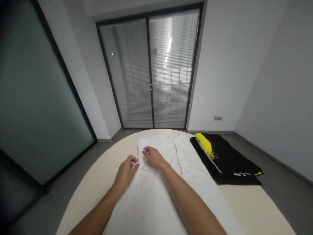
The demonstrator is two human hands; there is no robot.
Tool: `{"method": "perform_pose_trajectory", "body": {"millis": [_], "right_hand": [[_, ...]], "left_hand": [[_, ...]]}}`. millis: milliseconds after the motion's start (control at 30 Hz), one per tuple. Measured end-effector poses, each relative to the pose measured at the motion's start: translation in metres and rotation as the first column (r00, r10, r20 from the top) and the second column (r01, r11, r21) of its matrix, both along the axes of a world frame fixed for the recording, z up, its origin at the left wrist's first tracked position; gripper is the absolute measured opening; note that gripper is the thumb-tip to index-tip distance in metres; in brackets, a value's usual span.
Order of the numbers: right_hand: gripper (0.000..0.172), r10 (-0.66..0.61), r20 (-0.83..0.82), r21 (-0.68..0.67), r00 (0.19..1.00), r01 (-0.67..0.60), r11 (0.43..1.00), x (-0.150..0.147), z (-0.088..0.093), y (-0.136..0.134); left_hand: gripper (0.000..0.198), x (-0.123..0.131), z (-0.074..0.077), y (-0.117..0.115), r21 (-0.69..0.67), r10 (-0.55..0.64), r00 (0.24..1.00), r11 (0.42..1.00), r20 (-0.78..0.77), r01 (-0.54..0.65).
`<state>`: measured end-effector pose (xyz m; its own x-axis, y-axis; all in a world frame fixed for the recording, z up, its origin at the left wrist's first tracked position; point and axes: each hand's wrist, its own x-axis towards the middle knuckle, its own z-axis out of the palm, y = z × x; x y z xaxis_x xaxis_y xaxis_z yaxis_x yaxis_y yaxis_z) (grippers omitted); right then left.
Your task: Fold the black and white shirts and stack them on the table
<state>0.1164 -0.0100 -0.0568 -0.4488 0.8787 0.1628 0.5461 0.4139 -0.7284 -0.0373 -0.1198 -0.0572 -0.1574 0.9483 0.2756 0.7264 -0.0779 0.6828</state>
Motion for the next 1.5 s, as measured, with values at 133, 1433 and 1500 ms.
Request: {"method": "perform_pose_trajectory", "body": {"millis": [133,1433,1500], "right_hand": [[0.051,-0.078,-0.029,-0.107,0.996,0.075,0.991,-0.007,-0.001,0.001],[0.041,-0.564,0.057,-0.073,0.824,0.567,0.82,0.082,-0.016,0.06],[0.039,-0.573,0.079,-0.067,0.816,0.578,0.813,0.088,-0.02,0.062]], "left_hand": [[0.008,0.016,0.003,-0.006,0.009,-0.082,0.994,0.997,0.075,0.082],[0.042,0.087,0.018,-0.072,-0.301,-0.574,0.694,0.634,0.433,0.712],[0.04,0.089,0.018,-0.074,-0.312,-0.666,0.677,0.601,0.313,0.736]]}}
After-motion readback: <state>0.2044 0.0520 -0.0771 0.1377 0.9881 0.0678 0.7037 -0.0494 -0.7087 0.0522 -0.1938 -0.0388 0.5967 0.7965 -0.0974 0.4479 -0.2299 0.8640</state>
